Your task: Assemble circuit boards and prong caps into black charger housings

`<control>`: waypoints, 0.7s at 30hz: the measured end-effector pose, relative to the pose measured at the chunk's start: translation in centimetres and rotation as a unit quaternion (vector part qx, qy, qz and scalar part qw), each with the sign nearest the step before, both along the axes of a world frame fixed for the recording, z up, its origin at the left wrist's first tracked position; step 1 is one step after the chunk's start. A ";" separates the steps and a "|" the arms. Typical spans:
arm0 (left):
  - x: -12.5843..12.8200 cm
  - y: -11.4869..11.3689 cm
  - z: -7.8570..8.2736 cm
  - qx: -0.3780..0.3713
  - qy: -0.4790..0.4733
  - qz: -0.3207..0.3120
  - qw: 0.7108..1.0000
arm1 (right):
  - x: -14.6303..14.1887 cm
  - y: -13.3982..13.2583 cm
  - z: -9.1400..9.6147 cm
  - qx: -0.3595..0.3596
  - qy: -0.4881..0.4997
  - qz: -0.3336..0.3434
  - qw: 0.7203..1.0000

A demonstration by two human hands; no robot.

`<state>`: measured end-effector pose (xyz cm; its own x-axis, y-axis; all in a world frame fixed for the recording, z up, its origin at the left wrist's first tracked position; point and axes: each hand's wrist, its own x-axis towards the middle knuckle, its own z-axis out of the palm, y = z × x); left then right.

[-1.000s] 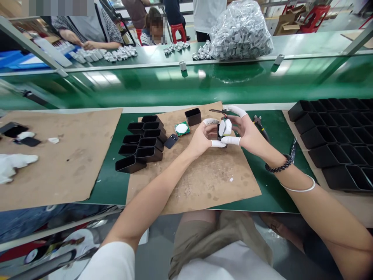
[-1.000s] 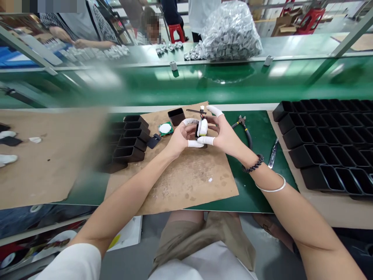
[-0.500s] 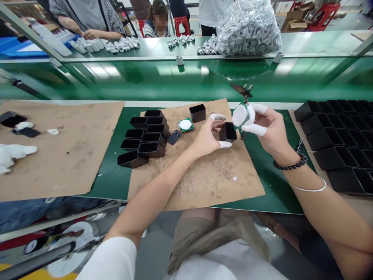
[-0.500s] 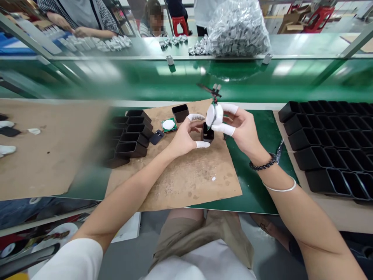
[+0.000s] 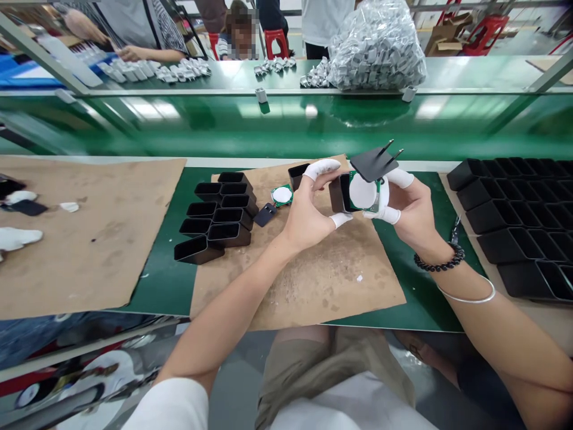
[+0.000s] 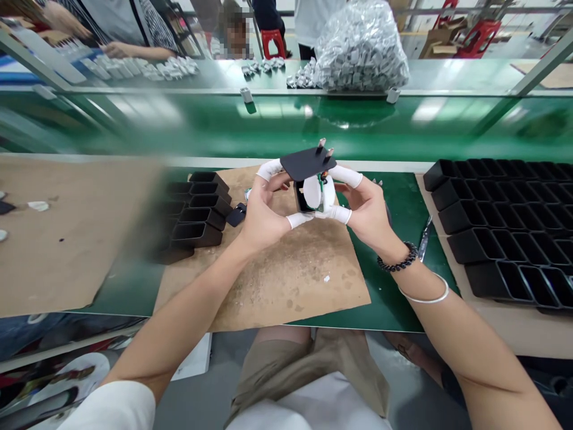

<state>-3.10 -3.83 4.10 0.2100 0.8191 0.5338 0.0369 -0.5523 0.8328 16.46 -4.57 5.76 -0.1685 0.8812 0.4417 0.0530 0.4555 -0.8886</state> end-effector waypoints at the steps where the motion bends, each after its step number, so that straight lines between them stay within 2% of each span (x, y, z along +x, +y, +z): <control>1: 0.0 -0.1 0.1 0.008 -0.001 -0.002 1.000 | 0.0 -0.1 0.0 -0.006 -0.006 -0.002 1.000; 14: -0.2 -0.2 0.3 0.013 -0.011 -0.007 1.000 | -0.2 -0.2 0.3 -0.018 -0.068 -0.016 0.997; 21: -0.1 -0.1 0.1 0.015 -0.012 -0.006 1.000 | -0.3 -0.1 0.4 -0.012 -0.030 0.019 0.999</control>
<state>-3.22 -3.98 4.21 0.2073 0.8000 0.5631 0.0104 -0.5774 0.8164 16.16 -4.66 6.18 -0.2272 0.8836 0.4095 0.0887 0.4375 -0.8948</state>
